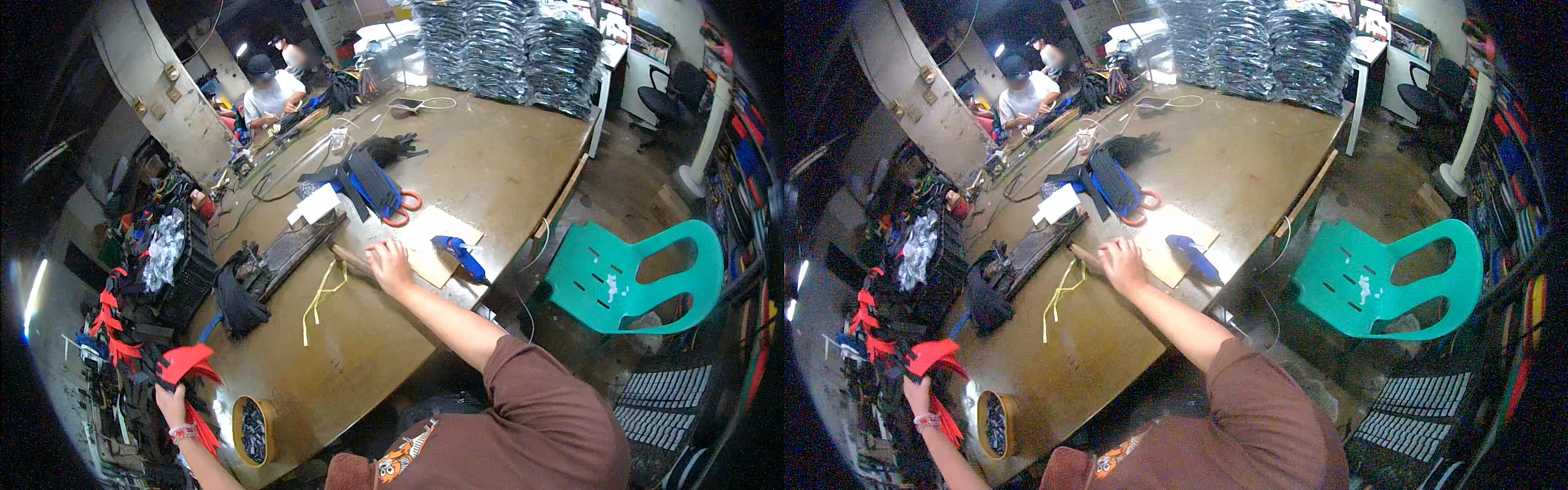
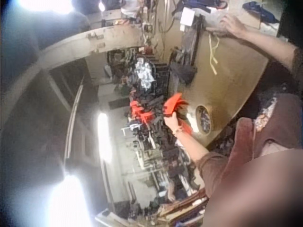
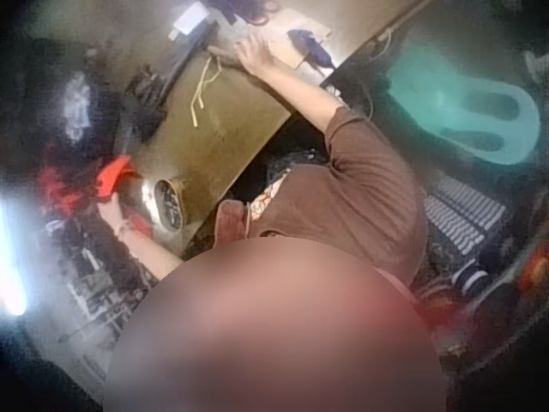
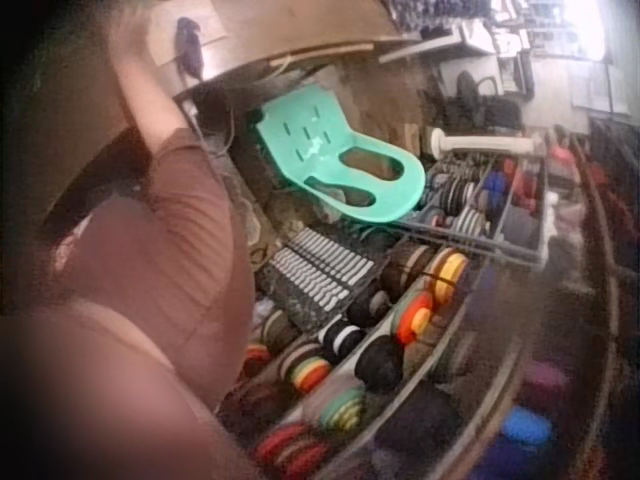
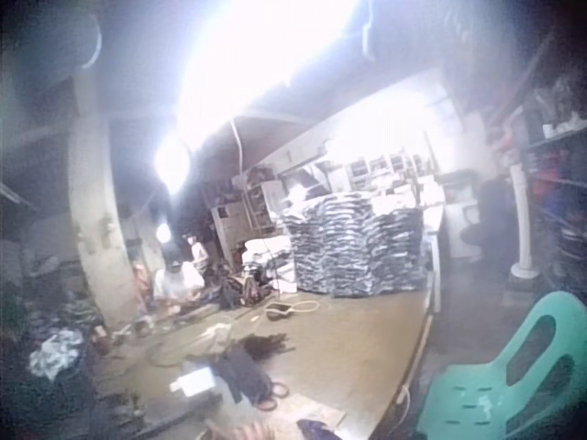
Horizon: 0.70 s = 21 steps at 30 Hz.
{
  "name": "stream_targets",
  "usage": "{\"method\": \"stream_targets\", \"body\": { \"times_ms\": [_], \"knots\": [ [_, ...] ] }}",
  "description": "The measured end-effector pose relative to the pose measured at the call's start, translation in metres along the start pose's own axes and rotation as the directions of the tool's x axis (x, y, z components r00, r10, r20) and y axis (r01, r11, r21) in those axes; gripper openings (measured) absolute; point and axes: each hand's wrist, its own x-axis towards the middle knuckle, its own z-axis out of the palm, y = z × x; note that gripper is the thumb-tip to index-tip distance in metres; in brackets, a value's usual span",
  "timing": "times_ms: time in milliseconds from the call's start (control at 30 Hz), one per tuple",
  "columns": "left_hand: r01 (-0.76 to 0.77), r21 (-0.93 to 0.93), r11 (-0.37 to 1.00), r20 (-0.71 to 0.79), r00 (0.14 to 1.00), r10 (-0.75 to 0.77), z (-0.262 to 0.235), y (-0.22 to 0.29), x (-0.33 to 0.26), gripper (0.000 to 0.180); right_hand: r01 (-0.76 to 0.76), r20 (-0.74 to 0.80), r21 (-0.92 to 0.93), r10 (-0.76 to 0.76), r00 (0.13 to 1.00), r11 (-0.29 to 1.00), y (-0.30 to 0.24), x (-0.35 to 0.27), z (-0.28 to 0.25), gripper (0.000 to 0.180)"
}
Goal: The person assembles red and black fabric straps by attaching small metal buckles using a hot glue gun. They repeatedly pick up straps, apply glue, attach buckles, and bundle the finished straps with a yellow string.
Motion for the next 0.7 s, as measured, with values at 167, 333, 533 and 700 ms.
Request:
{"method": "stream_targets", "body": {
  "times_ms": [167, 333, 533, 700],
  "knots": [
    [-0.010, -0.351, 0.936, 0.070, 0.997, 0.037, 0.035, 0.163, -0.054, 0.044, 0.325, 0.066, 0.417, -0.385, 0.921, 0.849, -0.130, -0.020, -0.070, 0.037],
    [0.279, -0.500, 0.820, 0.522, 0.852, 0.028, 0.154, 0.234, -0.151, 0.044, 0.443, 0.711, 0.141, -0.402, 0.577, 0.885, -0.162, -0.072, -0.080, 0.083],
    [0.089, -0.212, 0.973, 0.604, 0.795, 0.058, 0.181, 0.226, -0.200, 0.052, 0.395, 0.895, -0.060, -0.126, 0.428, 0.917, -0.112, -0.108, -0.053, 0.082],
    [0.067, -0.169, 0.983, 0.519, 0.854, 0.031, 0.168, 0.227, -0.195, 0.050, 0.242, 0.817, -0.095, -0.063, 0.573, 0.966, -0.115, -0.107, -0.059, 0.060]
  ]
}}
